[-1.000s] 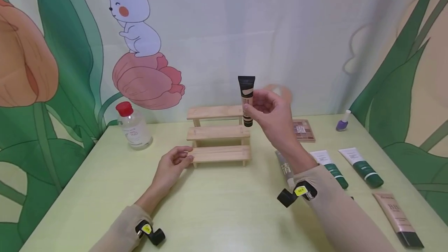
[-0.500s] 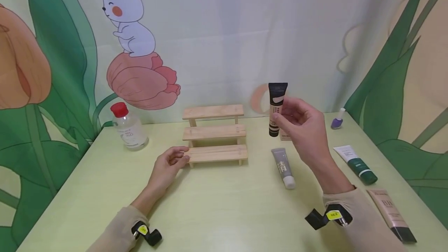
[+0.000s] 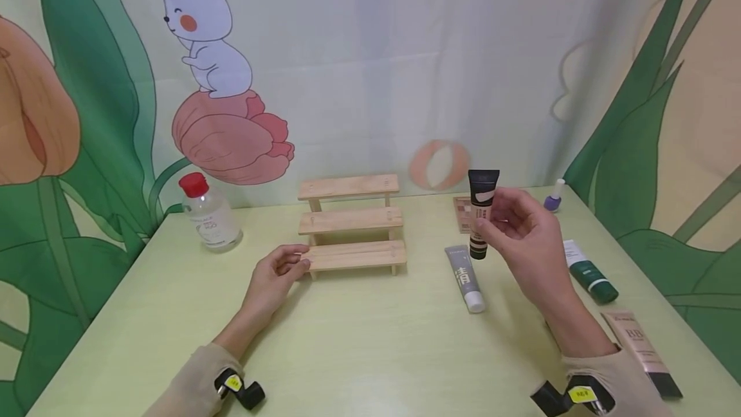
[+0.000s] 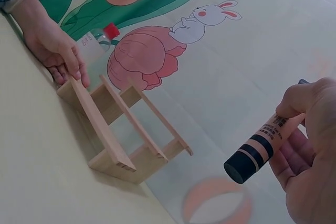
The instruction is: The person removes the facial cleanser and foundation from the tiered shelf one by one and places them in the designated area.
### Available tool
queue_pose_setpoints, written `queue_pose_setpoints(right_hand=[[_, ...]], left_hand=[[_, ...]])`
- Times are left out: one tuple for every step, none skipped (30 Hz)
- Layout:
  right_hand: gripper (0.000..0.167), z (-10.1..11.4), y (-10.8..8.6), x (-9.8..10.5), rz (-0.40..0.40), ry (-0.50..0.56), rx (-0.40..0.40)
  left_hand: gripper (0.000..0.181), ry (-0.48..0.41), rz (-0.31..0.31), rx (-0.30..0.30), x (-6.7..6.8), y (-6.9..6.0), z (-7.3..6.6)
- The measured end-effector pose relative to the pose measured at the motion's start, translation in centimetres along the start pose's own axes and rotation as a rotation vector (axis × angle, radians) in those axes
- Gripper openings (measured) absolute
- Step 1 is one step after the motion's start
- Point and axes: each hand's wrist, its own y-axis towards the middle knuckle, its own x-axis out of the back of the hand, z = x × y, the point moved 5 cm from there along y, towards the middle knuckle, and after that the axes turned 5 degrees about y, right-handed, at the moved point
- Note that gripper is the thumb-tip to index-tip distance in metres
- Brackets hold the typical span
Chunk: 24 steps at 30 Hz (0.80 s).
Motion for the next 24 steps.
queue_pose_setpoints(right_hand=[[0.036,-0.1,-0.2,0.1,0.002,0.012,-0.005],[0.035,-0.2,-0.4,0.2,0.004,0.028,-0.012],[0.034,-0.3,-0.6,0.2,0.005,0.046,-0.022],[0.034,-0.4,-0.8,0.3,0.006,0.061,-0.033],[0.033,-0.5,-1.1,0.4,0.006,0.056,-0.041],[0.032,-0.7,-1.3,0.6,0.004,0.035,-0.053],[0.031,-0.8,-1.6,0.7,0.001,0.023,-0.068],[0.030,-1.0,-1.8,0.9,-0.004,0.003,-0.082],[0.030,-1.1,-2.1,1.1,-0.006,-0.029,-0.097],[0.031,-1.3,-2.3,1.2,-0.010,-0.040,-0.112],[0.031,-1.5,-2.5,1.4,-0.012,-0.061,-0.127],[0.031,-1.6,-2.8,1.6,-0.013,-0.093,-0.136],[0.032,-1.8,-3.1,1.7,-0.014,-0.099,-0.145],[0.032,-1.9,-3.3,1.8,-0.013,-0.122,-0.150],[0.033,-2.1,-3.6,2.0,-0.012,-0.141,-0.156],[0.033,-2.2,-3.9,2.1,-0.013,-0.152,-0.162],[0.034,-2.3,-4.3,2.3,-0.012,-0.191,-0.167],[0.037,-2.5,-4.6,2.5,-0.012,-0.222,-0.177],[0.039,-2.7,-4.9,2.7,-0.011,-0.242,-0.192],[0.042,-2.9,-5.2,2.9,-0.010,-0.278,-0.210],[0.045,-3.1,-5.5,3.2,-0.008,-0.302,-0.233],[0.049,-3.4,-5.8,3.4,0.001,-0.332,-0.259],[0.052,-3.6,-6.1,3.6,0.009,-0.365,-0.289],[0.055,-3.8,-6.4,3.8,0.019,-0.390,-0.320]], left_hand=[[0.029,-0.002,0.000,-0.001,0.0,0.0,0.0],[0.030,-0.004,0.001,-0.003,0.0,0.0,0.0],[0.029,-0.009,0.003,-0.002,0.0,-0.1,-0.1],[0.029,-0.011,0.004,-0.002,0.0,-0.1,-0.2],[0.030,-0.011,0.005,-0.003,0.1,-0.1,-0.2],[0.030,-0.011,0.007,-0.004,0.0,-0.1,-0.2],[0.030,-0.013,0.008,-0.004,0.0,-0.1,-0.2],[0.030,-0.012,0.009,-0.005,0.0,-0.2,-0.3],[0.031,-0.012,0.010,-0.004,0.0,-0.2,-0.3],[0.030,-0.013,0.010,-0.004,0.0,-0.2,-0.3],[0.031,-0.013,0.011,-0.004,0.0,-0.2,-0.2],[0.030,-0.014,0.012,-0.004,0.0,-0.2,-0.2],[0.031,-0.012,0.012,-0.002,0.0,-0.2,-0.2],[0.031,-0.010,0.012,-0.001,0.0,-0.2,-0.1],[0.031,-0.008,0.012,0.001,0.0,-0.2,-0.1],[0.031,-0.007,0.013,0.001,0.0,-0.2,-0.1],[0.032,-0.004,0.012,0.003,0.0,-0.2,-0.1],[0.031,-0.003,0.013,0.005,0.0,-0.2,-0.1],[0.032,0.000,0.012,0.005,0.0,-0.2,-0.1],[0.032,0.003,0.012,0.004,0.0,-0.2,0.0],[0.031,0.002,0.013,0.004,0.0,-0.2,-0.1],[0.031,0.003,0.013,0.004,0.0,-0.2,-0.1],[0.030,0.004,0.014,0.004,0.0,-0.1,0.0],[0.029,0.005,0.016,0.004,0.0,-0.1,0.0]])
